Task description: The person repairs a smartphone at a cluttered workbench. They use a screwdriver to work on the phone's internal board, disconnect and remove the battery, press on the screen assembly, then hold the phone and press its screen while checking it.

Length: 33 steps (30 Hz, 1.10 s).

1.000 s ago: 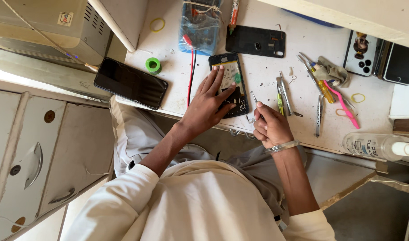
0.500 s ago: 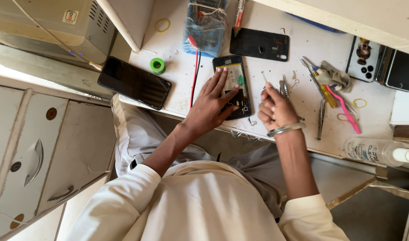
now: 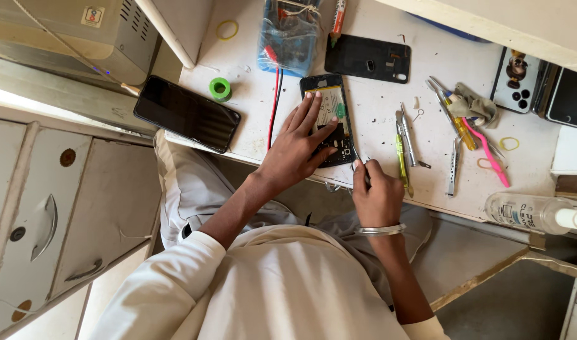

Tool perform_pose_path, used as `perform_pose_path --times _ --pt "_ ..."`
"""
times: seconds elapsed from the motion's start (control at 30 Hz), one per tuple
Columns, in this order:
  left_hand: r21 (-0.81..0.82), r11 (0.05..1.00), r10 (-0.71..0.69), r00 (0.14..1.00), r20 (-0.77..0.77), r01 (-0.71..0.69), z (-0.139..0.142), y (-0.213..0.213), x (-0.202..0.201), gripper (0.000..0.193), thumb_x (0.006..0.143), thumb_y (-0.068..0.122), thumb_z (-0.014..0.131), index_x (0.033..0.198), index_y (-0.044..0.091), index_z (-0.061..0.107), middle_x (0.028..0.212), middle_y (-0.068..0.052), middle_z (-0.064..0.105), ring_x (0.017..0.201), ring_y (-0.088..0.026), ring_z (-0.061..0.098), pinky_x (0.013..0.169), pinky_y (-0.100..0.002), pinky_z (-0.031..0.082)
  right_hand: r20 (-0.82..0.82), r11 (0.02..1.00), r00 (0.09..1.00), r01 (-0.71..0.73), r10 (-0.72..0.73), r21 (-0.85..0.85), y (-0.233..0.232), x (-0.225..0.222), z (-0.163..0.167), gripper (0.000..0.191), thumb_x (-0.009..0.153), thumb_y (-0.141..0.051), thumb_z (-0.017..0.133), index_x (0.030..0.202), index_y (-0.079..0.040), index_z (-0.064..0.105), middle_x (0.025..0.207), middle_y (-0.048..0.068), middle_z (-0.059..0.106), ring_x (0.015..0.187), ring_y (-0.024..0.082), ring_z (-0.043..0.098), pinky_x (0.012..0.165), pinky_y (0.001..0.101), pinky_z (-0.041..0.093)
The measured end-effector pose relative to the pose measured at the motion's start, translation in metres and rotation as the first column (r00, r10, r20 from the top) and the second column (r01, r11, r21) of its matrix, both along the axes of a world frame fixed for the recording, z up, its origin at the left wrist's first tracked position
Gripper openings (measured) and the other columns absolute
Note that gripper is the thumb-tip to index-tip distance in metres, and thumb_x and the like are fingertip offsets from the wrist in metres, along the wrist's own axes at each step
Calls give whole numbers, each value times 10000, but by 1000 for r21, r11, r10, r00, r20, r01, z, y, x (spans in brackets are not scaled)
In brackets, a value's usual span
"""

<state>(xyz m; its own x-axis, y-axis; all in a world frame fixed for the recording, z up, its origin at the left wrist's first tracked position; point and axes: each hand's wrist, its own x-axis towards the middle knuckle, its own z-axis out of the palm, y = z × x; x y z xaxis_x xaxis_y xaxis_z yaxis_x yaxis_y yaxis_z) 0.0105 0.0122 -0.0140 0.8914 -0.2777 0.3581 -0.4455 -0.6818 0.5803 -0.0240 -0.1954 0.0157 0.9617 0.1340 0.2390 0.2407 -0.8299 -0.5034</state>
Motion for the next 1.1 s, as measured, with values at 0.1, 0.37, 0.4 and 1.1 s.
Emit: perform_pose_path --times 0.1,0.37,0.4,1.1 --pt "-25 1000 11 1000 -2 -11 7 1 -1 499 979 322 715 1398 63 636 1645 -302 253 1542 -461 248 1246 -530 278 24 998 1000 -9 7 54 5 -2 7 273 1022 -117 693 798 -3 588 554 142 560 453 275 558 441 402 378" --pt "-358 924 87 985 -152 -137 46 -13 -44 306 985 199 731 1204 -12 693 1194 -192 714 1098 -316 670 948 -420 554 56 993 994 -101 97 60 11 -38 28 148 988 -98 697 889 -22 617 675 136 622 521 268 593 480 394 422" --pt "-445 877 31 945 -327 -183 49 -17 -49 274 963 206 729 1134 -8 721 1072 -167 744 964 -256 708 841 -375 587 57 990 992 -119 115 70 12 -44 31 155 978 -102 705 881 -28 610 684 139 614 535 279 589 496 399 428" --pt "95 991 92 994 60 -97 21 -25 -56 618 893 241 753 1423 -10 557 1555 -321 394 1462 -445 400 1184 -519 387 -31 1000 999 19 -20 -14 5 -2 5 271 996 -165 701 793 -17 601 545 193 541 479 386 549 463 478 394"
